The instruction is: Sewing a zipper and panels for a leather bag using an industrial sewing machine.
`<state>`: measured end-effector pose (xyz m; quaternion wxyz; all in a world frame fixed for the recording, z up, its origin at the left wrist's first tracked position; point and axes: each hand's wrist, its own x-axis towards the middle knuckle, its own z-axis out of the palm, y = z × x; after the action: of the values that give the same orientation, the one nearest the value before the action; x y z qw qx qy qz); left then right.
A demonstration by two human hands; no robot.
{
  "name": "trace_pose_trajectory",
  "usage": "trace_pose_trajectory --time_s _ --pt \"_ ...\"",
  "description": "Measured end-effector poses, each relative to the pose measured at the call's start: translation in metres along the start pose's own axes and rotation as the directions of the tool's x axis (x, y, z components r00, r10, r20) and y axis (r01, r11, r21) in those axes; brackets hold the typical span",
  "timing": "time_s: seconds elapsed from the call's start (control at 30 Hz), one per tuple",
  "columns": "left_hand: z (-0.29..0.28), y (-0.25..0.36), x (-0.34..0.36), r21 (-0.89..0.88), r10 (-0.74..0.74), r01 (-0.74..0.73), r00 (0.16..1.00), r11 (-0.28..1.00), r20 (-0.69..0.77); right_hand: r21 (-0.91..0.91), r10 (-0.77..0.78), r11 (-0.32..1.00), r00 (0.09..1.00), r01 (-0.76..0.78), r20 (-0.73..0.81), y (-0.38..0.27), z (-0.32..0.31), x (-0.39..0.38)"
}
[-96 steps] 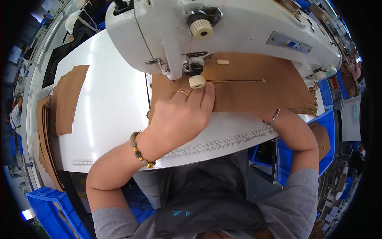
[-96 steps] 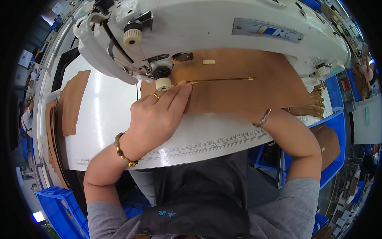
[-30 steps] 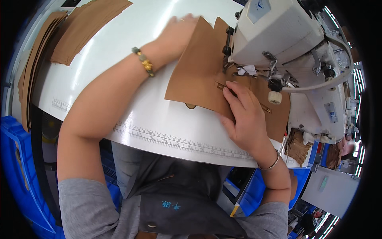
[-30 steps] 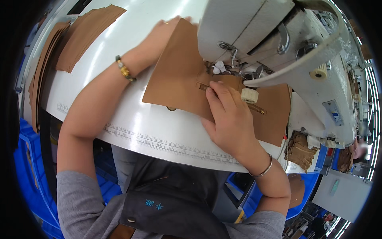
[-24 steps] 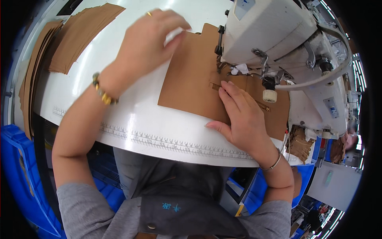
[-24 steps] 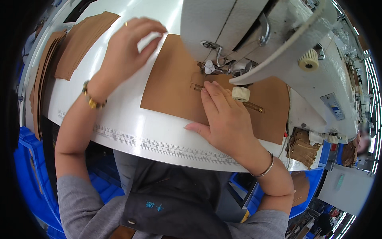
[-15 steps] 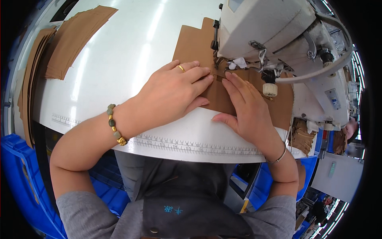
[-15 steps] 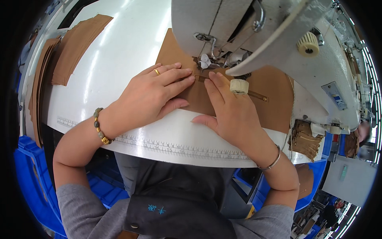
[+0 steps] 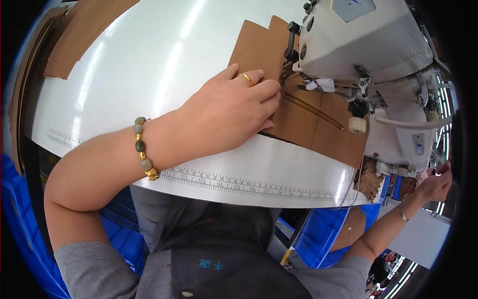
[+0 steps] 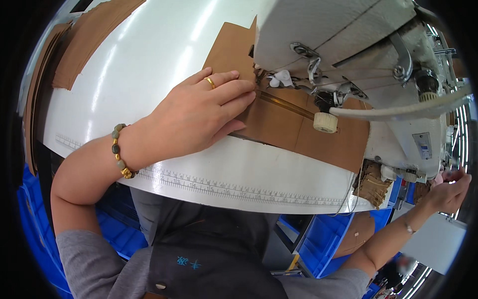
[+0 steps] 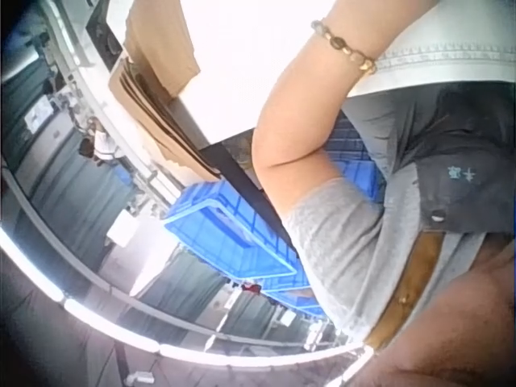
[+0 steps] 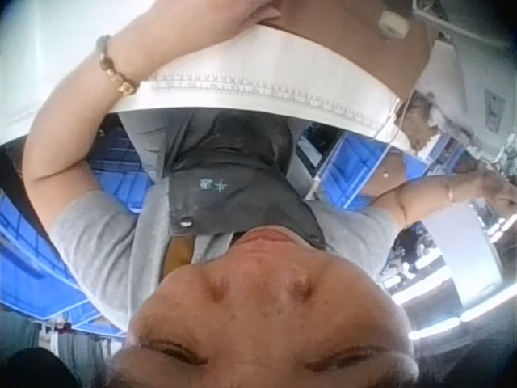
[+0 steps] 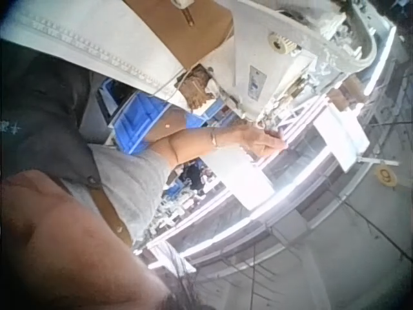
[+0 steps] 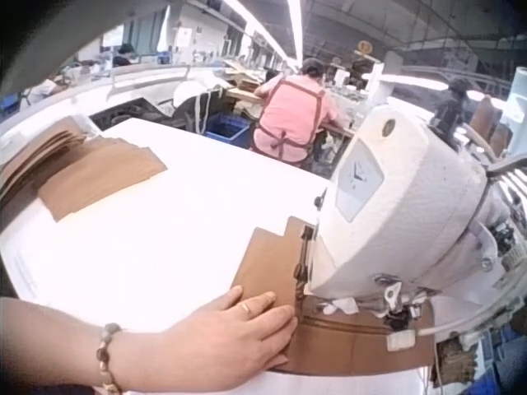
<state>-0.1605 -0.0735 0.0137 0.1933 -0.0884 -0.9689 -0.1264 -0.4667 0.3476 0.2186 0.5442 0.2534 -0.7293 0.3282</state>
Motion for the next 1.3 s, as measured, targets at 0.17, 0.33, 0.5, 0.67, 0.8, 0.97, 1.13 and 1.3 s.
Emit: trace_pose_trajectory --time_s 0.17,0.33,0.5,0.67,0.8,0.97,1.13,1.3 --pt "0.001 0.000 0.000 0.007 -0.013 0.013 1.000 1.000 -0.020 -0.030 0.426 0.898 0.852 -0.439 0.303 0.150 -0.013 0.068" --pt "0.001 -0.001 0.001 -0.004 -0.034 0.034 0.999 0.999 -0.025 0.050 0.683 0.644 0.602 -0.764 0.414 0.208 -0.022 0.038" --pt "0.004 0.000 0.002 0.010 -0.034 0.034 0.999 0.999 -0.015 0.167 0.755 0.563 0.586 -0.809 0.295 0.206 -0.031 -0.006" --pt "0.006 0.000 0.004 0.031 -0.050 0.050 0.999 0.998 -0.007 0.215 0.756 0.534 0.576 -0.818 0.312 0.212 -0.041 -0.029" --pt "0.007 -0.001 0.005 0.043 -0.058 0.058 0.998 0.997 -0.005 0.293 0.697 0.546 0.619 -0.785 0.362 0.218 -0.041 -0.034" --pt "0.008 -0.001 0.006 0.024 -0.068 0.068 0.998 0.997 0.018 0.285 0.642 0.650 0.710 -0.704 0.290 0.206 -0.036 -0.047" --pt "0.007 0.001 0.007 0.015 -0.076 0.076 0.997 0.997 0.015 0.334 0.597 0.669 0.748 -0.664 0.289 0.184 -0.032 -0.058" --pt "0.006 0.000 0.006 -0.026 -0.069 0.069 0.997 0.997 0.025 0.287 0.663 0.646 0.706 -0.707 0.249 0.190 -0.032 -0.060"
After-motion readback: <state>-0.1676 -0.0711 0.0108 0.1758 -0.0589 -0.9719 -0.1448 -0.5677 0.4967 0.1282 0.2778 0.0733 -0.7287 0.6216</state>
